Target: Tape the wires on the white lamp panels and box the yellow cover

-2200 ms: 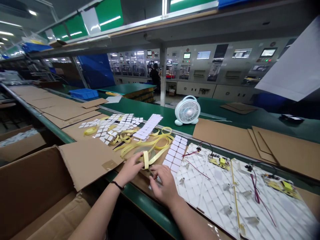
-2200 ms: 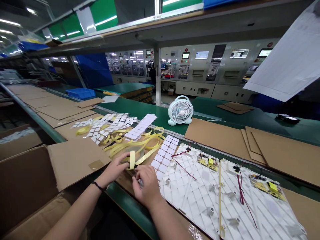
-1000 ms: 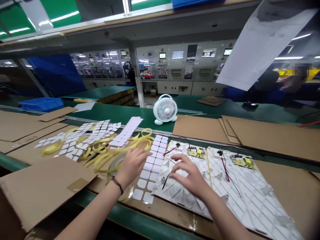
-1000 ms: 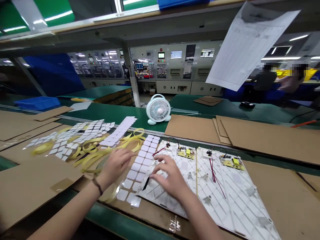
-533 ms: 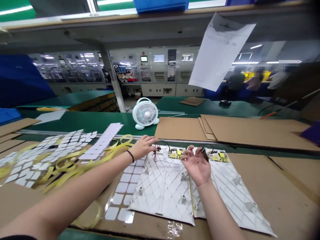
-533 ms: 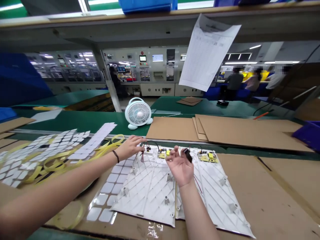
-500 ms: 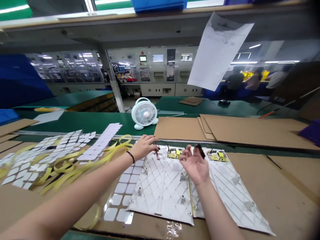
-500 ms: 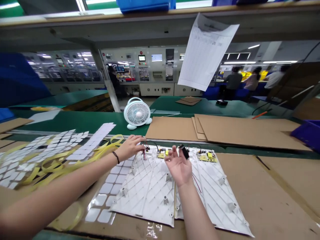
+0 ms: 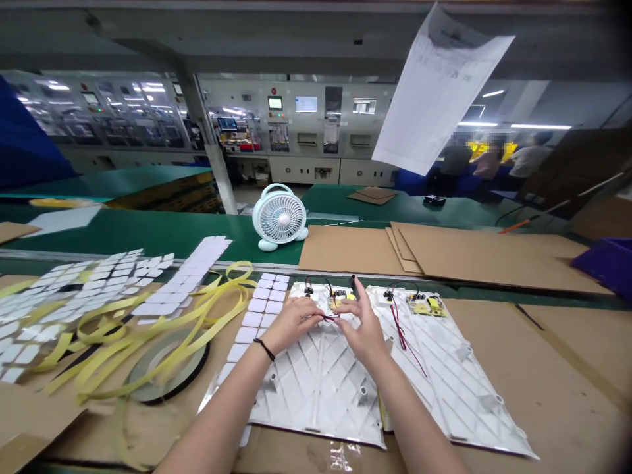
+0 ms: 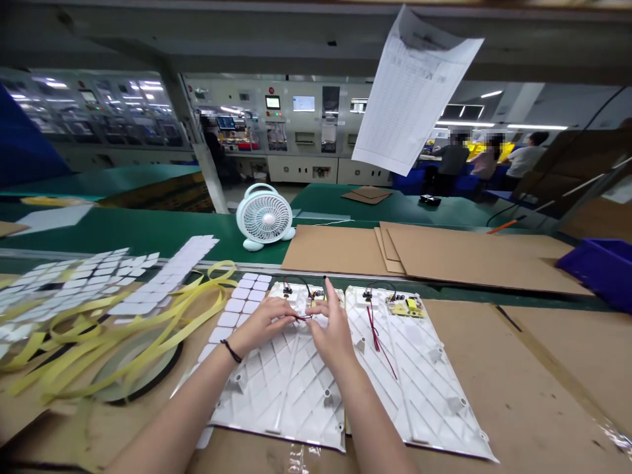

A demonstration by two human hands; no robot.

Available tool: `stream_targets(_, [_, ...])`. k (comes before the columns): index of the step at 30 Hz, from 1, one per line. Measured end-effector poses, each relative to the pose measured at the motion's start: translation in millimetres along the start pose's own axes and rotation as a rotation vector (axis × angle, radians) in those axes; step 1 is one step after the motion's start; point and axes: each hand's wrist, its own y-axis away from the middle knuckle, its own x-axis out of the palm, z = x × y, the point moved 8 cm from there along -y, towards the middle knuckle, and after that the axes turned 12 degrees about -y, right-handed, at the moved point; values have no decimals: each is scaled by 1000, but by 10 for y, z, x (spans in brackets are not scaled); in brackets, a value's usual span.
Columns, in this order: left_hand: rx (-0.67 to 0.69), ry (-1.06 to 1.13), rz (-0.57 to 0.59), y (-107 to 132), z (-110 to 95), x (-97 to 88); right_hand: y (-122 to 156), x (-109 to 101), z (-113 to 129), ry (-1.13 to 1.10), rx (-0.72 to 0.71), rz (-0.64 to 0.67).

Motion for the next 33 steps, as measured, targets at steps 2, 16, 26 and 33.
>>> stream_targets(2, [0,33,10,12,17,-7,4,39,21,43,-27,32])
stream_targets(16, [66,183,-21,28,-71,58,50,184,16,-30,22,-2])
stream_targets(26, [-32,247,-48,17,-88,-19,44,104,3,-173,85,6])
stream_targets(33, [-105,180,-86,35,-67,-80,61,69,15,-158,80,-48])
